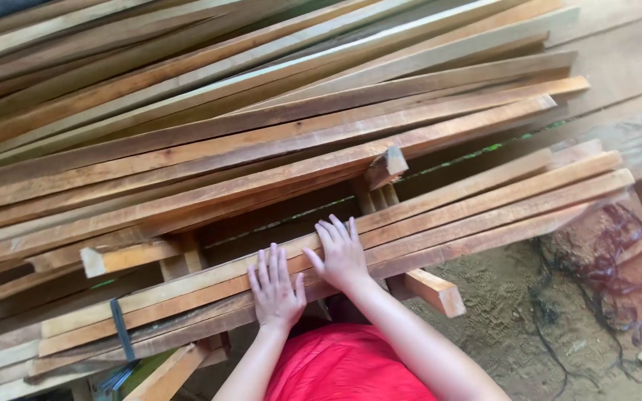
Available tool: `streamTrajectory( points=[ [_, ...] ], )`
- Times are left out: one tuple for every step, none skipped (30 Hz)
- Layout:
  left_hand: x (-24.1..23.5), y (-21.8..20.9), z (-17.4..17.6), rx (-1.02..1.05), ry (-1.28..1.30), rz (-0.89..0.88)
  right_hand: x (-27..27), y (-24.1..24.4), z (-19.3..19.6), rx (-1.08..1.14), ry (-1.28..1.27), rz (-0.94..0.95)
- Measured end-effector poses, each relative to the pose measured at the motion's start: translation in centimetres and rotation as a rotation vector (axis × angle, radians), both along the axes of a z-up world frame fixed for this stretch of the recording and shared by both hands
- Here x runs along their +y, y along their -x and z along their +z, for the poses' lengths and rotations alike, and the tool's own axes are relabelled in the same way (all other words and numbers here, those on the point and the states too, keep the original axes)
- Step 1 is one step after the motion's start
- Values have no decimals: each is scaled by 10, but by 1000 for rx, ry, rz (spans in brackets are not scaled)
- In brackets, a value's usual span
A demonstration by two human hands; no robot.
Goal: The person lifts bundles of wooden planks from a large stack and places them onto a wooden workbench. They then separate the planks and arrange them individually on the bench surface.
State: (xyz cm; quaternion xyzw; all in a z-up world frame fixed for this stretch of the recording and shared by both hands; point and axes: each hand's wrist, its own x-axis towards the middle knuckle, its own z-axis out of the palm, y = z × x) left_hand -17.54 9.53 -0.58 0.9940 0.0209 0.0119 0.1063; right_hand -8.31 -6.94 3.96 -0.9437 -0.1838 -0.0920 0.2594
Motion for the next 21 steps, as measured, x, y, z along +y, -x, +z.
streamTrajectory(
  points=[
    [1, 0, -1, -6, -4, 20, 7, -11, -1, -6, -4, 20],
    [2, 0, -2, -37, -26, -2, 15, -23, -2, 154, 80, 37],
    [2, 2, -3, -61, -47, -20, 22, -33, -3, 319, 170, 58],
    [2, 2, -3, -61, -49, 4, 28, -44, -6, 316, 172, 81],
    [2, 3, -4, -69, -44, -18, 34, -54, -9, 500, 299, 130],
    [2, 4, -5, -76, -39, -39, 40, -63, -13, 680, 430, 178],
    [3, 5, -7, -75, -41, -24, 44, -71, -14, 677, 435, 193],
    [4, 6, -10, -95, -17, -31, 49, -79, -15, 805, 494, 252],
    [5, 7, -13, -116, 6, -38, 54, -88, -16, 931, 554, 310],
    [7, 6, -14, -116, 4, -24, 57, -95, -26, 926, 560, 324],
    [7, 9, -16, -150, 30, -33, 59, -97, -37, 1059, 554, 379],
    [6, 13, -17, -184, 57, -42, 62, -99, -49, 1193, 547, 432],
    [6, 15, -18, -182, 57, -21, 64, -100, -45, 1192, 562, 449],
    [5, 17, -18, -191, 42, -23, 66, -101, -41, 1281, 529, 474],
    [6, 19, -19, -200, 27, -29, 68, -102, -37, 1370, 493, 494],
    [6, 22, -17, -198, 27, -12, 70, -99, -36, 1370, 506, 507],
    [8, 16, -15, -229, 31, -16, 72, -104, -34, 1394, 500, 506],
    [9, 10, -14, -260, 35, -20, 74, -110, -33, 1417, 495, 504],
    [8, 13, -12, -255, 41, -5, 70, -105, -47, 1422, 511, 511],
    [7, 15, -11, -243, 54, -2, 65, -100, -61, 1409, 530, 512],
    [8, 12, -10, -241, 62, 4, 63, -102, -75, 1385, 550, 516]
  ],
)
